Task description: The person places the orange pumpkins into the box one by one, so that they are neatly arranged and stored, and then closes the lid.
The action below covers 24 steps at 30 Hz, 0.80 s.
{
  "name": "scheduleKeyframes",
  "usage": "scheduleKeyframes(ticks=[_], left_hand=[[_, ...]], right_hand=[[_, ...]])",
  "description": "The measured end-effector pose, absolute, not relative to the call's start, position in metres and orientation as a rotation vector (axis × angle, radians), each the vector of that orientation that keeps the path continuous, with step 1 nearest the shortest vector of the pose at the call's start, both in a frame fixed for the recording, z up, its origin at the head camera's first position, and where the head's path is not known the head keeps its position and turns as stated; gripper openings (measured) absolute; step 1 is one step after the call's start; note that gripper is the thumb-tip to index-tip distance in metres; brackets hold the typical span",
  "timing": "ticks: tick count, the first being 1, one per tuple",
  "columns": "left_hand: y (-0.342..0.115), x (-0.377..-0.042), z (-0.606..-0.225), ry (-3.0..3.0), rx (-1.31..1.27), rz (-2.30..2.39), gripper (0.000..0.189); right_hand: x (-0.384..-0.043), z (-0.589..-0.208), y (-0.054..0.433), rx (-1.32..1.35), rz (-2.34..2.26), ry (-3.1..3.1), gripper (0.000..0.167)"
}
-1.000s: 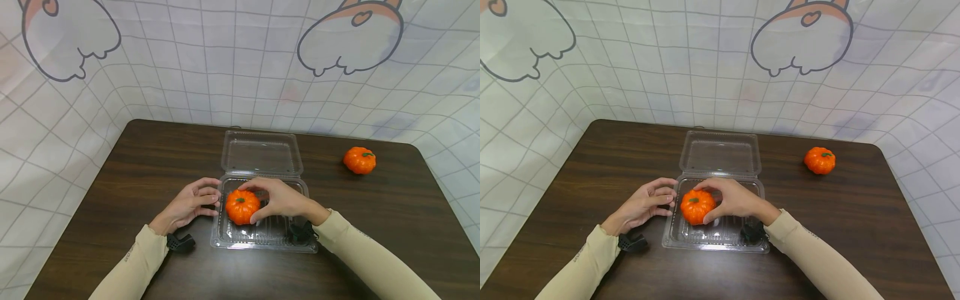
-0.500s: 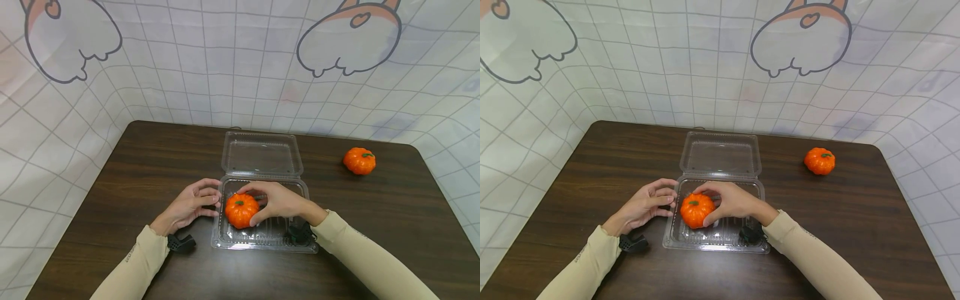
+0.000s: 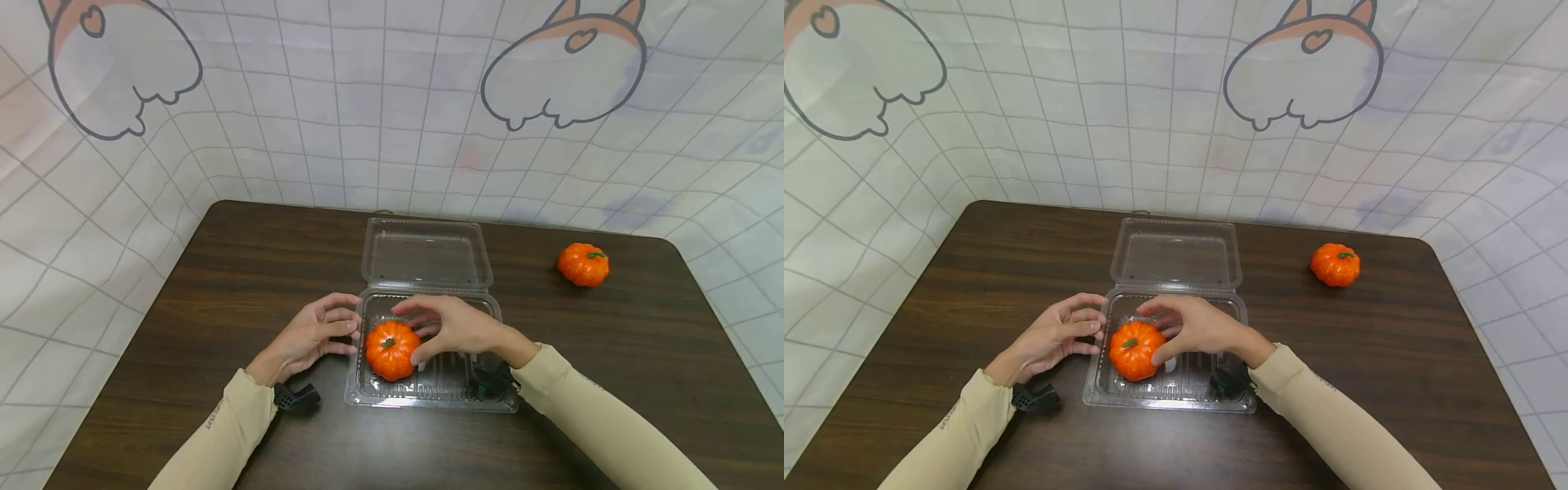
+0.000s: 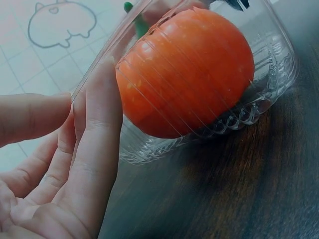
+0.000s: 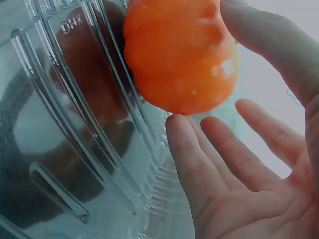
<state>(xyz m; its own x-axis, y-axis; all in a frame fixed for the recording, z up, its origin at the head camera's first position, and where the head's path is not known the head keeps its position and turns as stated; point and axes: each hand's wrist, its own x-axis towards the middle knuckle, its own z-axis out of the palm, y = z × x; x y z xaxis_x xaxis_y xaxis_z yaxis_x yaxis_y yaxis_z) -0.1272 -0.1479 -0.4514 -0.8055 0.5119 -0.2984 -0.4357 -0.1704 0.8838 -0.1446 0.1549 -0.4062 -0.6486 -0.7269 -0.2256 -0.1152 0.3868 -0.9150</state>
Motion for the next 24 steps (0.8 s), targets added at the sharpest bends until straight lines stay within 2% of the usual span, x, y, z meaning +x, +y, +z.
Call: scheduleKeyframes(ticks=[13, 24], left_hand=[[-0.149, -0.126, -0.451, 1.525, 0.098, 2.002, 0.047], [-0.147, -0.126, -0.452, 1.539, 0.076, 1.996, 0.051]], right_hand=[[-0.143, -0.386, 0.172, -0.706, -1.374, 2.041, 0.08], [-0.14, -0.373, 0.195, -0.648, -1.479, 2.148, 0.074]])
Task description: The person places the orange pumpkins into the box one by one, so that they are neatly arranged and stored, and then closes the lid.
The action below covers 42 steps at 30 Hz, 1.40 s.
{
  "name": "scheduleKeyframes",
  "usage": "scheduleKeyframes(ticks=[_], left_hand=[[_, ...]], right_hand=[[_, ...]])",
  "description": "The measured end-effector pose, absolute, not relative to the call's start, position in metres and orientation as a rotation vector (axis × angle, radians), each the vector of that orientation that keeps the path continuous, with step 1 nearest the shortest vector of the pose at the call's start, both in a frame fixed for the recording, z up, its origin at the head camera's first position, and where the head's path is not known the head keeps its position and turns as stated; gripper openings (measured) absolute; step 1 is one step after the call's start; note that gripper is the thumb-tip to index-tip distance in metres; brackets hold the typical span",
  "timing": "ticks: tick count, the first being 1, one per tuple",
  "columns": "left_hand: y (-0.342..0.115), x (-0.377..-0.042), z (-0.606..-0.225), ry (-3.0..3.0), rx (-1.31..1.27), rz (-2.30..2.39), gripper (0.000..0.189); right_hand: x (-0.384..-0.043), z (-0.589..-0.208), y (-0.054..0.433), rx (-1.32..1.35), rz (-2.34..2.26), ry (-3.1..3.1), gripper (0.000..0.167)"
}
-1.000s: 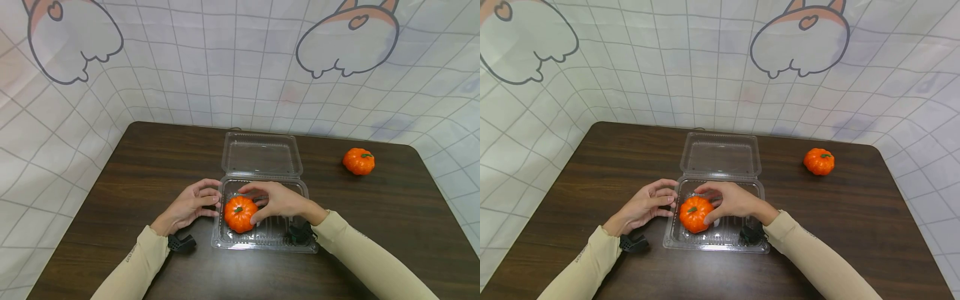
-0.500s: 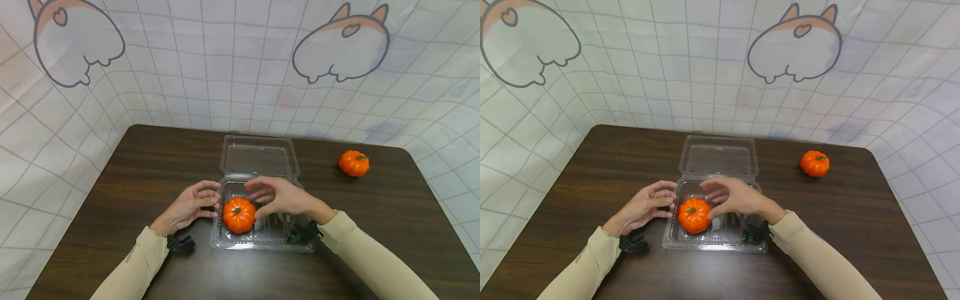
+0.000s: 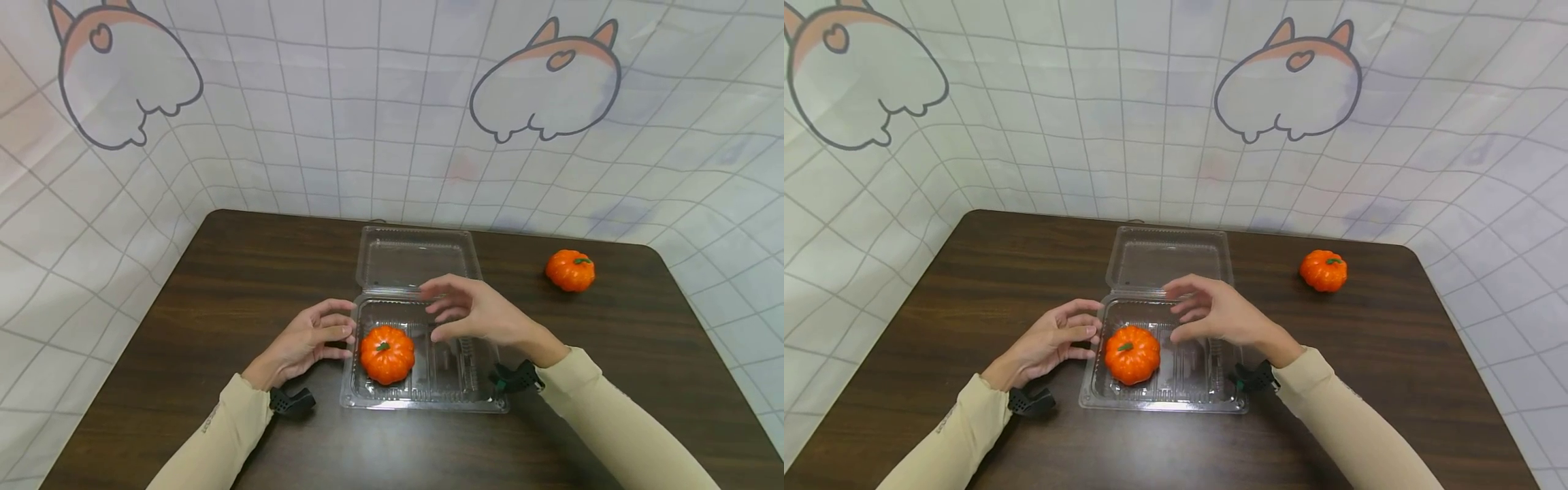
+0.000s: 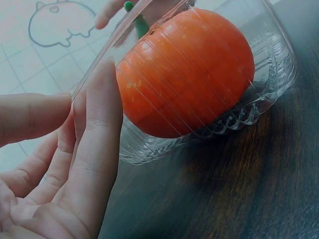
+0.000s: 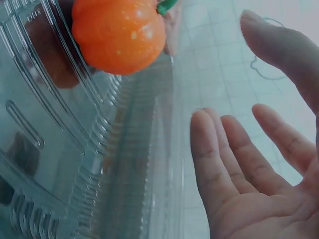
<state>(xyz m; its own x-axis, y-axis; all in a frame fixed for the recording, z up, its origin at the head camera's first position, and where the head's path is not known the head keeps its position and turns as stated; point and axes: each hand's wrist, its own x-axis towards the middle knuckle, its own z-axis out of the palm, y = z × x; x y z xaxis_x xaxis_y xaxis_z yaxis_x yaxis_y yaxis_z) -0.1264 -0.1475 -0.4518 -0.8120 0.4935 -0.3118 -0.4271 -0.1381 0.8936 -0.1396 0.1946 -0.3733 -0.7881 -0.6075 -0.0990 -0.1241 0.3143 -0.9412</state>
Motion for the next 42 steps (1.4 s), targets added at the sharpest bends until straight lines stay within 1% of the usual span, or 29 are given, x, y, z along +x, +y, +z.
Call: scheduleKeyframes(ticks=[13, 42], left_hand=[[-0.145, -0.126, -0.45, 1.538, 0.064, 1.992, 0.051], [-0.147, -0.126, -0.451, 1.588, 0.05, 1.951, 0.052]], right_hand=[[-0.139, -0.362, 0.229, -0.534, -1.643, 2.268, 0.066], [-0.135, -0.347, 0.324, -0.235, -1.626, 2.61, 0.059]])
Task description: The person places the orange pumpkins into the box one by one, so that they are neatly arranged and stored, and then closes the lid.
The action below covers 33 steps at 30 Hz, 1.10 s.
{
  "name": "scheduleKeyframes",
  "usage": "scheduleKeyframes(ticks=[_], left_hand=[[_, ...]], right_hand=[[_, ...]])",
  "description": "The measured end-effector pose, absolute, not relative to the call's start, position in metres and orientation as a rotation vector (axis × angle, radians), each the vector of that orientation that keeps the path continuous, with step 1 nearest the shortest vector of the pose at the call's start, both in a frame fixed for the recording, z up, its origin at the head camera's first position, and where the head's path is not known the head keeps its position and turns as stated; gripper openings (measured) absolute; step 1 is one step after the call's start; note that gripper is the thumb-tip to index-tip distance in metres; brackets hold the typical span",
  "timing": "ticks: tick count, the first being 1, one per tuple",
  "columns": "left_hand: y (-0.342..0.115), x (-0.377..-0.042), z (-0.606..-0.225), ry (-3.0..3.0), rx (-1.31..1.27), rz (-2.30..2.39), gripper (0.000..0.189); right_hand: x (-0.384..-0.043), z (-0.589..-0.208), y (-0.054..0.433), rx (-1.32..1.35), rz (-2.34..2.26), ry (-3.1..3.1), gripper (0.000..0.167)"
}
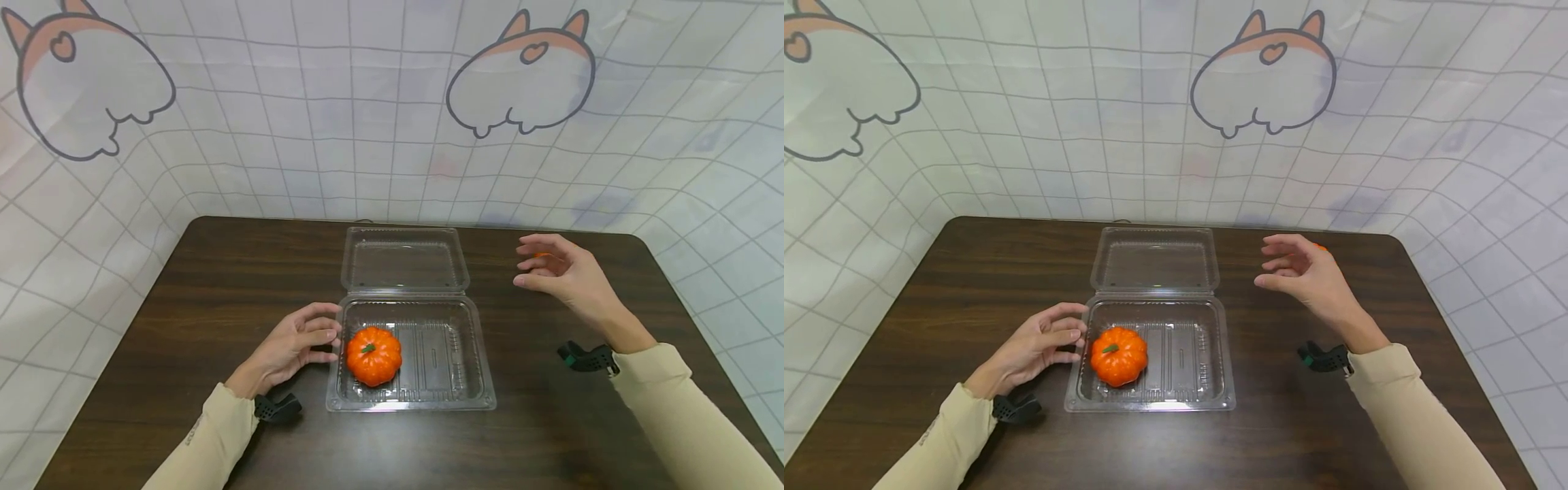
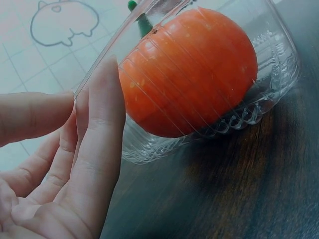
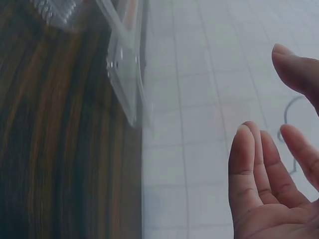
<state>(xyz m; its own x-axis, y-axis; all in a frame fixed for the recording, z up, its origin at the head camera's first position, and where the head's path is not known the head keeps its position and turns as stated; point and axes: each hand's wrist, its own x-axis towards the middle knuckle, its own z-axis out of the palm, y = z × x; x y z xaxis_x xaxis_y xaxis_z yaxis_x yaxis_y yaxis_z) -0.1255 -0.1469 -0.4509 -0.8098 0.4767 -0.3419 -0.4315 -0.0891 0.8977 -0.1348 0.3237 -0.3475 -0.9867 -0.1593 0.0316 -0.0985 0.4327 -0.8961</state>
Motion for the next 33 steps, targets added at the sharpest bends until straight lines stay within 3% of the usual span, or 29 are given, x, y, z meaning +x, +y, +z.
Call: scheduleKeyframes(ticks=[33], left_hand=[[-0.148, -0.126, -0.45, 1.505, 0.063, 1.998, 0.043]], right_hand=[[-0.142, -0.385, 0.414, 0.05, -1.706, 2.708, 0.065]])
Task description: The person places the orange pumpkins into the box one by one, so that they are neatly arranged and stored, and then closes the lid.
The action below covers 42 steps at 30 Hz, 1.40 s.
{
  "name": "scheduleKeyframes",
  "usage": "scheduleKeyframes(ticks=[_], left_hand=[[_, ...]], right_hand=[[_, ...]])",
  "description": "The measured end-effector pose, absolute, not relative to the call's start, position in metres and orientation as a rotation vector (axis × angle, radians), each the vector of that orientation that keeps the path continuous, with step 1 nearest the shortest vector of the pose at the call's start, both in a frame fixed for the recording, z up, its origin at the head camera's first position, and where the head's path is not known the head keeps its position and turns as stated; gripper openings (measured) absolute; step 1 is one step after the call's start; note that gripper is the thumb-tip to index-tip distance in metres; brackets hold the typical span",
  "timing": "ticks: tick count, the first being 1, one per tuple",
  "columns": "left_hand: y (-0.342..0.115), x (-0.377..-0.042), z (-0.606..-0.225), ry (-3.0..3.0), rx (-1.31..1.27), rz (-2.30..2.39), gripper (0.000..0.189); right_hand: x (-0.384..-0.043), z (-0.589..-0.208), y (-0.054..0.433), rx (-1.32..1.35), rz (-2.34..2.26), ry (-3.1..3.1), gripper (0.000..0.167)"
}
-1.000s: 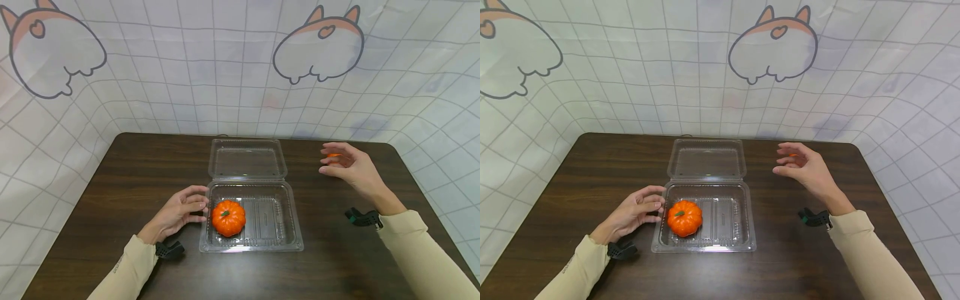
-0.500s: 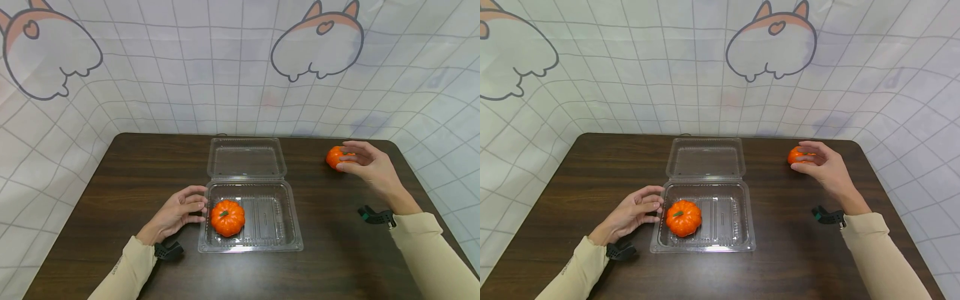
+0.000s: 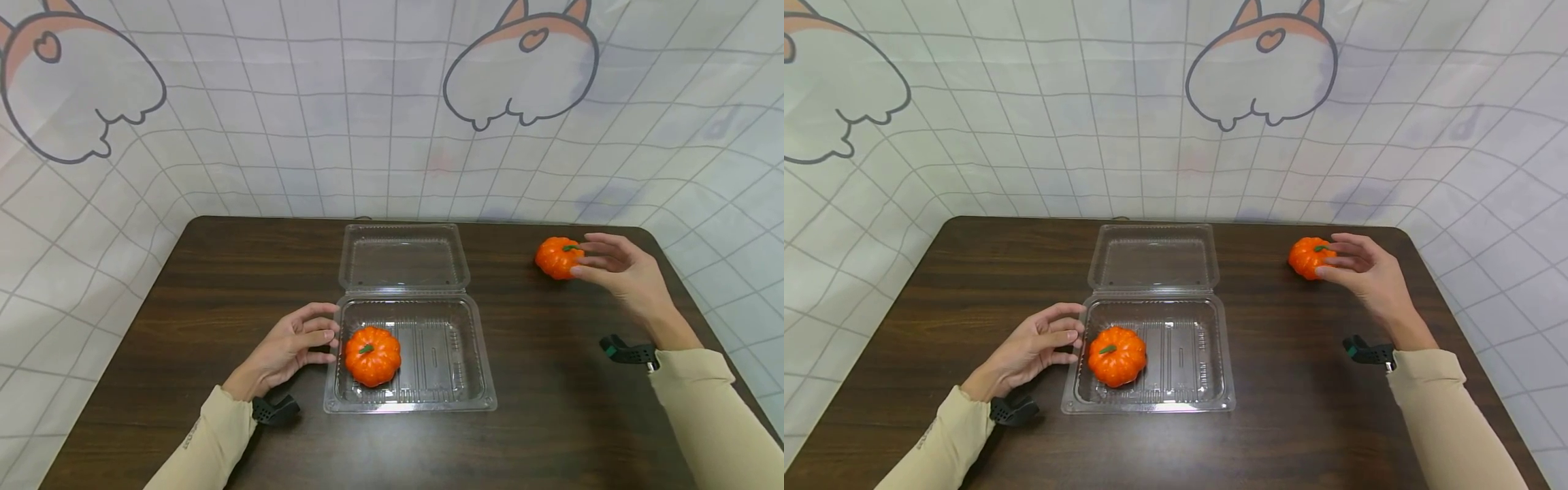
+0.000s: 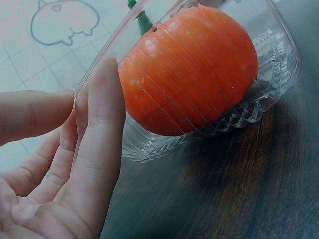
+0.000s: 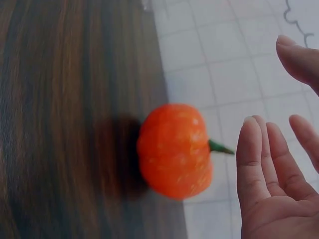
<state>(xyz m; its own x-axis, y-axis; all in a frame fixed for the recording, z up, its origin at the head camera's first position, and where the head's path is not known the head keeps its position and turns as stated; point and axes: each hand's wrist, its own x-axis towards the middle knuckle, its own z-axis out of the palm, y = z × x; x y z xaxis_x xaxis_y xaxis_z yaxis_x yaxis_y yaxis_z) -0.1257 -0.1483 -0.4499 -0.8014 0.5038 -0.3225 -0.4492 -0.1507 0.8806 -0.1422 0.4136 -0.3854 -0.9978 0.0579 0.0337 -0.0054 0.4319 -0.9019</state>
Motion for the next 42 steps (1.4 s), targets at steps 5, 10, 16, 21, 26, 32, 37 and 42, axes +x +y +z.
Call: scheduleKeyframes(ticks=[5, 10, 16, 21, 26, 32, 37, 42], left_hand=[[-0.148, -0.126, -0.451, 1.496, 0.071, 2.001, 0.043], [-0.148, -0.127, -0.451, 1.492, 0.067, 1.996, 0.044], [-0.149, -0.127, -0.45, 1.501, 0.069, 1.986, 0.043], [-0.148, -0.127, -0.45, 1.485, 0.093, 1.991, 0.043], [-0.149, -0.127, -0.45, 1.495, 0.073, 1.993, 0.044], [-0.149, -0.127, -0.448, 1.511, 0.062, 1.982, 0.044], [-0.149, -0.127, -0.447, 1.511, 0.062, 1.98, 0.044], [-0.149, -0.127, -0.446, 1.507, 0.059, 1.979, 0.043]], right_hand=[[-0.144, -0.393, 0.423, -0.118, 1.542, -2.668, 0.065], [-0.146, -0.401, 0.43, -0.183, 1.49, -2.688, 0.066], [-0.152, -0.411, 0.436, -0.204, 1.446, -2.732, 0.069], [-0.155, -0.418, 0.441, -0.219, 1.33, -2.781, 0.074], [-0.16, -0.422, 0.442, -0.216, 1.296, -2.786, 0.075], [-0.167, -0.425, 0.442, -0.203, 1.299, -2.805, 0.076], [-0.174, -0.426, 0.44, -0.203, 1.27, -2.866, 0.081], [-0.179, -0.427, 0.436, -0.196, 1.254, -2.908, 0.087]])
